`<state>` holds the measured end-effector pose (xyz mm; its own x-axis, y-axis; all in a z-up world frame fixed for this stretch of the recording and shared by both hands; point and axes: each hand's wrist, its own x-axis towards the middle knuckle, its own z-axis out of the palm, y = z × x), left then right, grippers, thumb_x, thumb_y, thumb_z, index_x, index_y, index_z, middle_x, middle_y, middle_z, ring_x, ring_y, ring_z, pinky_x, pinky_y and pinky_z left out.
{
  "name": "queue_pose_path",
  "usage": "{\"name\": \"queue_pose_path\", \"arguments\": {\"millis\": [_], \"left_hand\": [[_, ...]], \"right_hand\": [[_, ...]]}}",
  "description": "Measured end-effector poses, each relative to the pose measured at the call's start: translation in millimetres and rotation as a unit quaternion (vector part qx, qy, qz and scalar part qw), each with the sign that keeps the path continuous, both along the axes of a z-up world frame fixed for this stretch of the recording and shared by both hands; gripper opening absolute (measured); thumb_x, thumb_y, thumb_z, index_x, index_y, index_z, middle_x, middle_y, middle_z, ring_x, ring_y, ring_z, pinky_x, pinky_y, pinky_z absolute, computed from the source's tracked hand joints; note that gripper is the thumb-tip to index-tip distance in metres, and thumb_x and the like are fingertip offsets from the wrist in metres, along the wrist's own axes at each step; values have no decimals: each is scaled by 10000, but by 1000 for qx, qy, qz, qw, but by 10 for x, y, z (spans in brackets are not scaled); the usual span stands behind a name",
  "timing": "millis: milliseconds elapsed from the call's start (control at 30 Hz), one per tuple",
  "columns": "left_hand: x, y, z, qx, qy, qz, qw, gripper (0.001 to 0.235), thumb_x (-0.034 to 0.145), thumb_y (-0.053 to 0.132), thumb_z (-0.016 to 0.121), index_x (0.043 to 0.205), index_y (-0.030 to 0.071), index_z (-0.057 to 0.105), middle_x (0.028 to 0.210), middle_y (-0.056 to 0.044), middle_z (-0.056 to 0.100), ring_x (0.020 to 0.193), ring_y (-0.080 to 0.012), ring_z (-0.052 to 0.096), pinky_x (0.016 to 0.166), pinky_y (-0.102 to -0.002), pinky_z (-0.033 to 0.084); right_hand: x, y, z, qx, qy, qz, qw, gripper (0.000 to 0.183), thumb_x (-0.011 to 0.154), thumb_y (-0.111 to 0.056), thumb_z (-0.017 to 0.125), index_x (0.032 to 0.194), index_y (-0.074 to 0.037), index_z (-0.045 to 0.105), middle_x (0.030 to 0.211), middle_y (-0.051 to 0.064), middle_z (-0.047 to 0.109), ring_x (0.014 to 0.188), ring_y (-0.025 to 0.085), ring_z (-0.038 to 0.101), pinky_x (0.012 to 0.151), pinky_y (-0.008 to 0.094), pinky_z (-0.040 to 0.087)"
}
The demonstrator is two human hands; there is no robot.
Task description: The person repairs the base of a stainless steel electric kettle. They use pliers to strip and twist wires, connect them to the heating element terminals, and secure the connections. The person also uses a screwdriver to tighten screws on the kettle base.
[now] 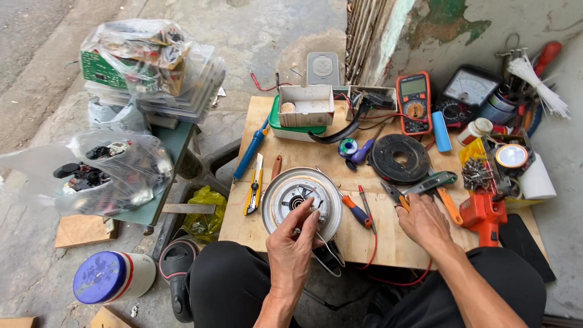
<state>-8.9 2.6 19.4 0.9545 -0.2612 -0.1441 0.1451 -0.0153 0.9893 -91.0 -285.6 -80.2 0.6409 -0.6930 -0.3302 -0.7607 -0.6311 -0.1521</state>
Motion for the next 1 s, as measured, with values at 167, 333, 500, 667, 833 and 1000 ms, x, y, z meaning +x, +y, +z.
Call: {"name": "queue_pose_path", "arguments": {"millis": [167,333,500,667,833,1000], "left_hand": [[77,66,-60,18,-80,119,990,250,982,214,579,1188,140,700,1123,-52,776,902,-142,713,726,-279,618],[326,-22,-179,169,-165,80,968,472,990,309,552,1411,94,548,1399,-133,604,1292,-271,548,1060,-437,493],[389,-101,-550,267,-257,19,929,433,1012,458,594,1392,259,650,1443,-68,629,1409,-357,483,1141,-509,375],[428,-113,-503,290,-321,42,901,471,957,346,649,1413,231,614,1407,-98,628,1407,-353,483,1163,-516,343],[687,-235,-361,182,-321,-17,929,548,909,139,577,1453,80,580,1333,-216,664,1371,-402,528,1221,-530,294],[919,-375,-371,278,-261,-63,922,430,884,667,637,1105,327,781,1085,59,751,1153,-194,662,1122,-420,373]], "right_hand": [[171,1078,816,152,-342,-14,927,305,963,-299,591,1176,-125,723,1173,38,704,926,165,706,879,368,553],[507,1559,1200,299,-320,-72,896,432,930,-404,642,1278,-160,718,915,17,797,806,113,734,760,260,563],[577,1434,1102,381,-502,-112,769,323,990,-100,613,1224,122,630,895,239,760,490,151,648,322,184,463],[698,1277,728,416,-493,-122,754,268,936,-107,712,1133,73,729,899,220,769,491,152,650,309,171,457],[738,1313,805,418,-486,-117,759,211,916,-108,744,1075,27,777,778,191,751,479,149,634,318,170,447],[801,1266,735,454,-489,-144,731,236,883,-53,737,1104,18,692,889,160,765,561,147,667,379,187,507]]}}
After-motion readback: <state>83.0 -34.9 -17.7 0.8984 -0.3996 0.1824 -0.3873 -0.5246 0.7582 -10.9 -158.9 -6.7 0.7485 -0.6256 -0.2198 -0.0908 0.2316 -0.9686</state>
